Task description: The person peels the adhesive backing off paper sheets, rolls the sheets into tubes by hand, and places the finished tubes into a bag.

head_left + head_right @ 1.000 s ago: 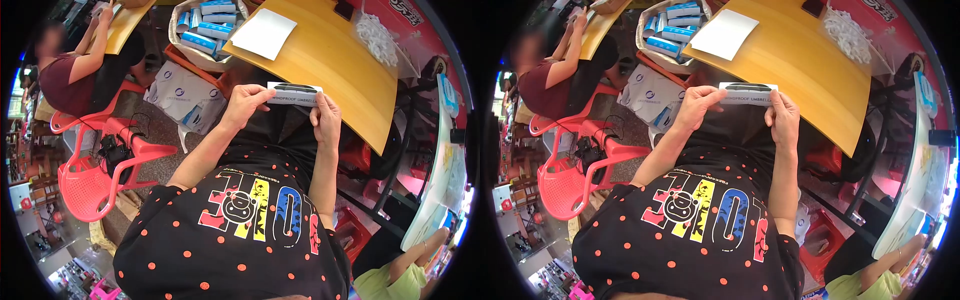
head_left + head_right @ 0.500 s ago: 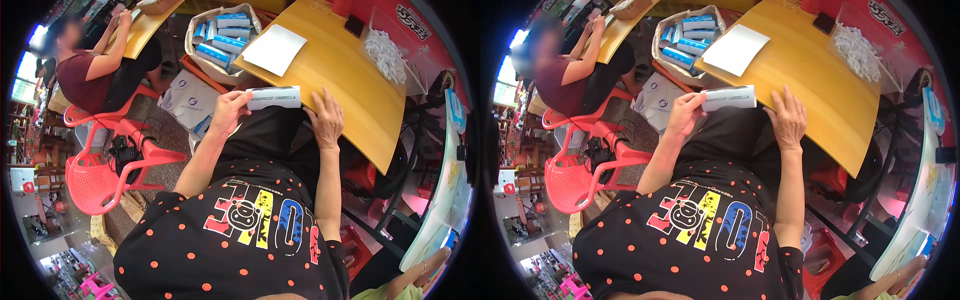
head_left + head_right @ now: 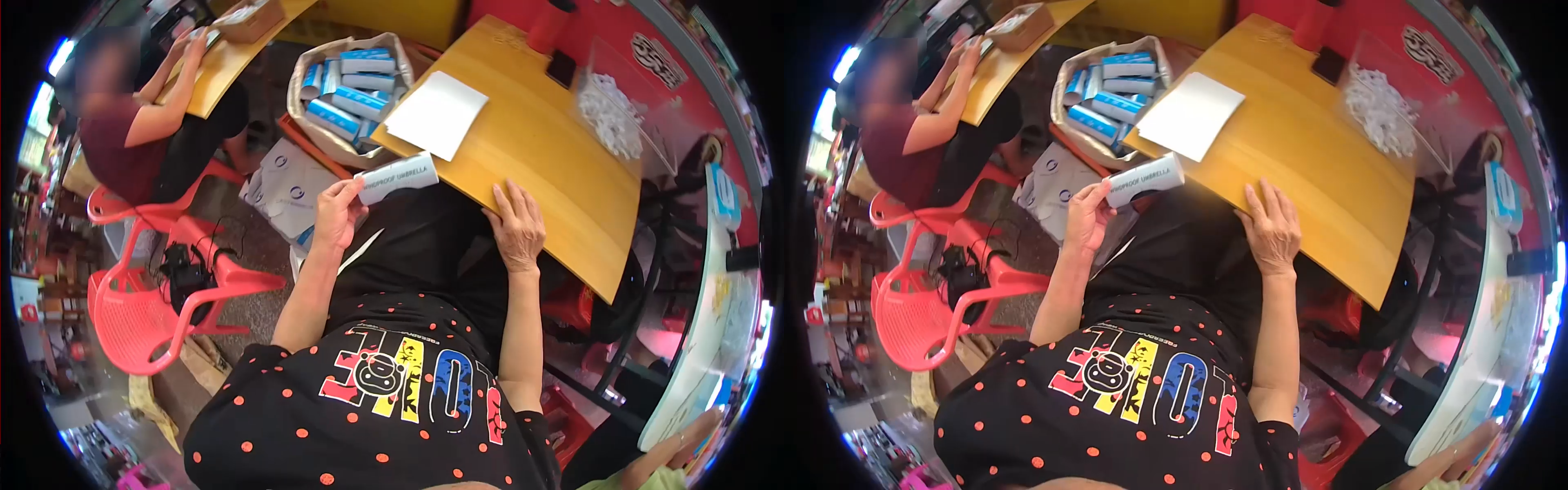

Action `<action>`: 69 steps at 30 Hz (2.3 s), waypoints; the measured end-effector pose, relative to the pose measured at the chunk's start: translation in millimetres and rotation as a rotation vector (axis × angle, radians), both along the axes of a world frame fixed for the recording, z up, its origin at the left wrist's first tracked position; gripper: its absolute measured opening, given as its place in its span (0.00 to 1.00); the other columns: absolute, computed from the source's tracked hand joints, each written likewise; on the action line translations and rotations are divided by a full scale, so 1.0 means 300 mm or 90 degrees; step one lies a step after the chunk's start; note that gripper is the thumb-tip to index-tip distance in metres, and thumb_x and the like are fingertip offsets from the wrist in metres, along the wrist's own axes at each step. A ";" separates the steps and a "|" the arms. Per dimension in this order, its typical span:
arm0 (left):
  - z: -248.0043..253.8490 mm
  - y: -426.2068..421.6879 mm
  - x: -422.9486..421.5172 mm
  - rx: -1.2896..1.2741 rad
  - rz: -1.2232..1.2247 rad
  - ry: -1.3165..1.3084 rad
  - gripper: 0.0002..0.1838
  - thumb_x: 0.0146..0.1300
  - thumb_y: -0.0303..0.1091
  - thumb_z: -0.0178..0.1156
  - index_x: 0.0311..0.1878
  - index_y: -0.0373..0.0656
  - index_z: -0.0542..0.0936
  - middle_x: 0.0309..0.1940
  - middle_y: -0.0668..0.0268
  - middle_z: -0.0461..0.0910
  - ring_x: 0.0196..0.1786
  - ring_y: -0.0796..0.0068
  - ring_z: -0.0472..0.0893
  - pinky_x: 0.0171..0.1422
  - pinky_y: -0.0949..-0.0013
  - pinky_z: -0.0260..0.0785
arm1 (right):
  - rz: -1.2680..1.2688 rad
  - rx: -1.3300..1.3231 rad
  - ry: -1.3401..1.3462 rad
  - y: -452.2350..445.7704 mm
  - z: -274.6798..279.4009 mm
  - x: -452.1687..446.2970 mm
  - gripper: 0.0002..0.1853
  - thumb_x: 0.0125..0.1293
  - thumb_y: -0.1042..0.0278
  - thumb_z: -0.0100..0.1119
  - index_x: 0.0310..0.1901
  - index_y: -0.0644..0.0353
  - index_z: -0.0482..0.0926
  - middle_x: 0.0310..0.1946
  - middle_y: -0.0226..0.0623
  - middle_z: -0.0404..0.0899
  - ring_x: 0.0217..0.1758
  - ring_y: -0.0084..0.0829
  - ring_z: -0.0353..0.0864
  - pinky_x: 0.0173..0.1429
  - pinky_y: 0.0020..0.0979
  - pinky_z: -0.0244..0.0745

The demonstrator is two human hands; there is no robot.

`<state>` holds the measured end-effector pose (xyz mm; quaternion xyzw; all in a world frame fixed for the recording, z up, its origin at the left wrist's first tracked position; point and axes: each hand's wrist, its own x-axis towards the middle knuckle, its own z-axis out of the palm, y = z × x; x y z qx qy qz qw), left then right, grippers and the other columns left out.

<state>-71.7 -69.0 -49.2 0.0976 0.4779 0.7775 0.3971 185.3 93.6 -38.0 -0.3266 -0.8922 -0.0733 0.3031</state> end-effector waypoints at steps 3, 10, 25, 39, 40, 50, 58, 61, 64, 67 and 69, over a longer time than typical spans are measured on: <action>0.025 -0.008 -0.070 0.063 0.061 -0.028 0.06 0.61 0.32 0.62 0.34 0.40 0.81 0.28 0.68 0.81 0.26 0.81 0.79 0.24 0.79 0.72 | 0.020 -0.001 -0.005 -0.005 0.007 -0.004 0.26 0.47 0.60 0.70 0.51 0.49 0.78 0.55 0.32 0.75 0.55 0.36 0.74 0.58 0.35 0.71; 0.117 0.072 -0.371 0.115 0.254 0.008 0.07 0.61 0.32 0.62 0.37 0.39 0.79 0.30 0.66 0.80 0.27 0.79 0.78 0.27 0.78 0.74 | -0.001 -0.017 -0.005 -0.011 0.017 -0.011 0.26 0.47 0.61 0.70 0.51 0.50 0.78 0.55 0.32 0.75 0.55 0.36 0.75 0.58 0.34 0.70; 0.207 0.465 -0.544 -0.218 0.037 0.753 0.13 0.61 0.36 0.59 0.39 0.33 0.79 0.25 0.65 0.79 0.28 0.81 0.76 0.34 0.74 0.67 | -0.046 -0.092 -0.042 0.001 0.038 -0.047 0.30 0.42 0.62 0.73 0.51 0.50 0.78 0.56 0.32 0.75 0.55 0.37 0.74 0.57 0.34 0.71; 0.076 0.929 -0.687 -0.435 -0.068 1.027 0.13 0.56 0.35 0.53 0.39 0.39 0.82 0.38 0.48 0.80 0.45 0.49 0.79 0.52 0.53 0.70 | -0.057 -0.143 -0.051 0.026 0.039 -0.042 0.30 0.43 0.58 0.73 0.52 0.48 0.77 0.57 0.32 0.74 0.54 0.38 0.74 0.56 0.35 0.70; 0.087 0.952 -0.687 -0.452 -0.090 1.077 0.14 0.57 0.35 0.54 0.45 0.43 0.81 0.41 0.51 0.79 0.47 0.50 0.78 0.54 0.55 0.70 | -0.054 -0.155 -0.045 0.026 0.043 -0.043 0.30 0.42 0.60 0.73 0.52 0.50 0.78 0.57 0.33 0.74 0.55 0.39 0.74 0.57 0.35 0.70; 0.100 0.806 -0.650 -0.336 0.044 1.076 0.19 0.62 0.41 0.56 0.54 0.44 0.77 0.55 0.52 0.72 0.57 0.51 0.72 0.62 0.58 0.65 | 0.127 -0.464 0.212 0.191 0.295 -0.134 0.14 0.58 0.74 0.61 0.47 0.64 0.78 0.48 0.43 0.79 0.49 0.36 0.79 0.53 0.34 0.72; -0.063 0.292 -0.626 -0.615 0.401 0.704 0.38 0.56 0.46 0.64 0.63 0.31 0.61 0.54 0.42 0.69 0.61 0.48 0.67 0.66 0.55 0.57 | 0.270 -0.469 0.063 0.619 0.225 -0.829 0.15 0.68 0.68 0.49 0.49 0.71 0.75 0.41 0.51 0.81 0.44 0.41 0.82 0.47 0.33 0.76; -0.154 0.271 -0.675 -0.548 0.312 0.520 0.42 0.54 0.53 0.64 0.59 0.24 0.63 0.53 0.39 0.70 0.56 0.49 0.73 0.61 0.59 0.63 | 0.151 -0.398 -0.229 0.720 0.126 -1.084 0.15 0.61 0.68 0.51 0.45 0.70 0.78 0.42 0.59 0.78 0.48 0.52 0.79 0.52 0.42 0.73; -0.150 0.297 -0.725 -0.593 0.198 0.511 0.21 0.60 0.47 0.57 0.41 0.35 0.76 0.37 0.44 0.79 0.44 0.44 0.78 0.47 0.52 0.68 | 0.055 -0.507 -0.359 0.758 0.041 -1.211 0.13 0.55 0.72 0.52 0.39 0.70 0.81 0.41 0.60 0.78 0.49 0.52 0.78 0.54 0.42 0.72; -0.171 0.305 -0.814 -0.580 0.249 0.666 0.14 0.65 0.40 0.50 0.33 0.38 0.75 0.33 0.43 0.77 0.41 0.38 0.76 0.42 0.45 0.67 | 0.075 -0.548 -0.172 0.855 -0.078 -1.264 0.11 0.54 0.69 0.56 0.37 0.61 0.84 0.40 0.53 0.80 0.47 0.48 0.80 0.53 0.41 0.73; -0.129 0.290 -0.916 -0.551 0.278 0.679 0.13 0.65 0.38 0.48 0.30 0.38 0.73 0.31 0.43 0.75 0.40 0.40 0.76 0.39 0.45 0.66 | 0.100 -0.478 -0.097 0.937 -0.039 -1.264 0.11 0.54 0.66 0.57 0.35 0.59 0.85 0.35 0.50 0.82 0.43 0.47 0.81 0.50 0.40 0.75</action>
